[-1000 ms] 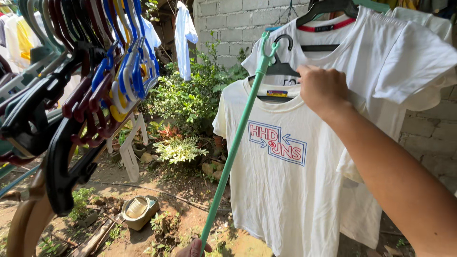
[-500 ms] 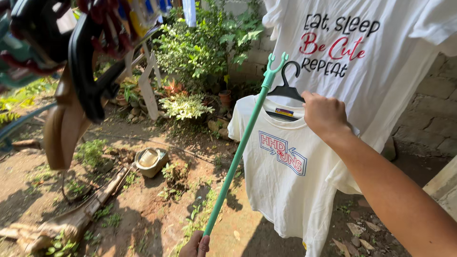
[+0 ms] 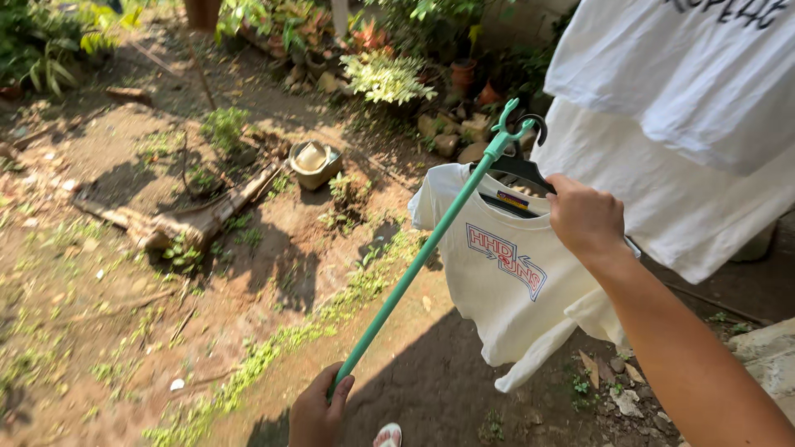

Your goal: The person uses a long green pole to hang several t-shirts on a clothesline in a backyard. They repeatedly walk to a basket, pick up a shirt, place it on a hanger, and use the pole to hang it on the line.

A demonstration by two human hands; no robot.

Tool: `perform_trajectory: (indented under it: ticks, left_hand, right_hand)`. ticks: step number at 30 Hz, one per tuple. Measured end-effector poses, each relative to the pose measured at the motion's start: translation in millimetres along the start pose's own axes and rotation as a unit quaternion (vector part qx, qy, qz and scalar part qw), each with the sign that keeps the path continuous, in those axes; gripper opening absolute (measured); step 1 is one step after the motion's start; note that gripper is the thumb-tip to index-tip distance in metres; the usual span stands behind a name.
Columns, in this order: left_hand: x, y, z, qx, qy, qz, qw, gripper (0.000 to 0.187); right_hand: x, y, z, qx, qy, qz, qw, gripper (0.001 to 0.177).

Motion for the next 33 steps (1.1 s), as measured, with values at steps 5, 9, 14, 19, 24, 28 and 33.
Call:
perform_trajectory:
  ticks: [5, 9, 14, 19, 24, 28, 33]
  left_hand:
    - [-2, -27, -71, 0.013, -0.044, -0.061, 0.997, 0.031]
    - [-10, -49, -123, 0.048, -0.183, -0.022, 0.982, 0.032]
    - [-13, -90, -172, 0.138, -0.222, -0.007, 0.965, 0.031]
    - [-20, -142, -209, 0.206, -0.26, -0.011, 0.943, 0.032]
    - [-45, -214, -246, 0.282, -0.266, -0.028, 0.921, 0.031]
    - [-72, -279, -277, 0.313, -0.234, -0.06, 0.918, 0.029]
    - [-126, -359, -321, 0.306, -0.184, 0.006, 0.934, 0.026]
  right_hand:
    - [-40, 15, -36, 0.008, -0.077, 0.089, 0.993, 0.025]
    - [-85, 28, -60, 0.079, -0.158, 0.177, 0.968, 0.032]
    - [-187, 41, -129, 0.097, -0.245, 0.384, 0.885, 0.03]
    - [-330, 43, -199, -0.299, -0.094, 0.746, 0.588, 0.065]
    - [-464, 5, -274, -0.486, -0.085, 0.758, 0.427, 0.062]
    - [-555, -17, -314, -0.553, -0.1, 0.728, 0.392, 0.052]
    - [-663, -26, -318, -0.502, -0.167, 0.768, 0.362, 0.041]
Point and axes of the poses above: each hand's wrist, its own z-axis towards the middle knuckle, its own y-axis out of the palm, x = y × z, the point moved 1 cm from there along z, towards the middle knuckle, and after that the axes turned 5 degrees about -x, right-handed, at the moved point
